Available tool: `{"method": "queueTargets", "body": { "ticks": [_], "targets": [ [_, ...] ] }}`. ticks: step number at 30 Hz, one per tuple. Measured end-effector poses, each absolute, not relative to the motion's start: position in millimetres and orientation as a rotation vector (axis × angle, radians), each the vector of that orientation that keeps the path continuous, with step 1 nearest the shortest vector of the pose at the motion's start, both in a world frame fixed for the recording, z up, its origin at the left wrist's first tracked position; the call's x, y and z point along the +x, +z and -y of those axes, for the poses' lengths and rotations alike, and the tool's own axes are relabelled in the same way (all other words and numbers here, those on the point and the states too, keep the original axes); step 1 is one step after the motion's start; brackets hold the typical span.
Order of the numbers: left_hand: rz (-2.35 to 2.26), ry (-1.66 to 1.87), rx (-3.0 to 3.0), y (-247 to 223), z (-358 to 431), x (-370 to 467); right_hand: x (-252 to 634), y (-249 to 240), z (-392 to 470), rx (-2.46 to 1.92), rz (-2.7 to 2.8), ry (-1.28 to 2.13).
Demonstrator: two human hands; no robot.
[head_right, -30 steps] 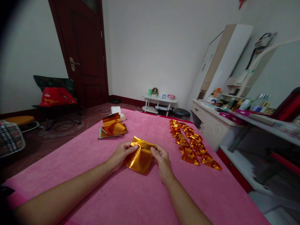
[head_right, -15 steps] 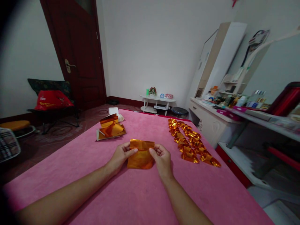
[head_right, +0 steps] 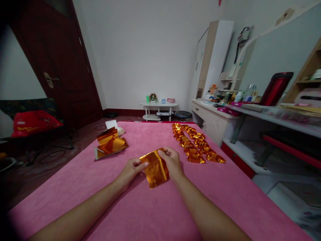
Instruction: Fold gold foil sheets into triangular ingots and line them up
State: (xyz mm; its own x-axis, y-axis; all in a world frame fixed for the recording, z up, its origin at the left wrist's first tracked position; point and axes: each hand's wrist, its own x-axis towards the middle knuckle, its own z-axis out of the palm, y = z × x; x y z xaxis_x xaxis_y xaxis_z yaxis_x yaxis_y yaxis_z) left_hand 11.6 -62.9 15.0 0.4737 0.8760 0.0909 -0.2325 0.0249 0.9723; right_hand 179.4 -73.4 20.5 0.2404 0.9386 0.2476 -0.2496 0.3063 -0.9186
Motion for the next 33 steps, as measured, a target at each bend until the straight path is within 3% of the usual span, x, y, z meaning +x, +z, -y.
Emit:
{"method": "queueTargets", "body": {
  "ticks": [7,12,17,19,26,33],
  "targets": [
    [-0.612,0.712,1.444,24,55,9,214,65,71,-1.144,1.542,1.010],
    [-0.535,0.663,1.458,22,59,13,203,67,74,-1.183,1.779,0.997],
    [-0.705,0.944,1.191,7,57,21,192,58,70,-1.170,1.296,0.274],
    [-0.744,1.089,1.047,4,52,21,190,46,71,-1.154,1.070,0.175],
    [-0.727,1.305,0.748,5,42,13,163,1,79,-1.182,1.236,0.917],
    [-0.672,1.211,0.802,2,43,13,152,5,79,-1.106,1.233,0.960]
  ]
}}
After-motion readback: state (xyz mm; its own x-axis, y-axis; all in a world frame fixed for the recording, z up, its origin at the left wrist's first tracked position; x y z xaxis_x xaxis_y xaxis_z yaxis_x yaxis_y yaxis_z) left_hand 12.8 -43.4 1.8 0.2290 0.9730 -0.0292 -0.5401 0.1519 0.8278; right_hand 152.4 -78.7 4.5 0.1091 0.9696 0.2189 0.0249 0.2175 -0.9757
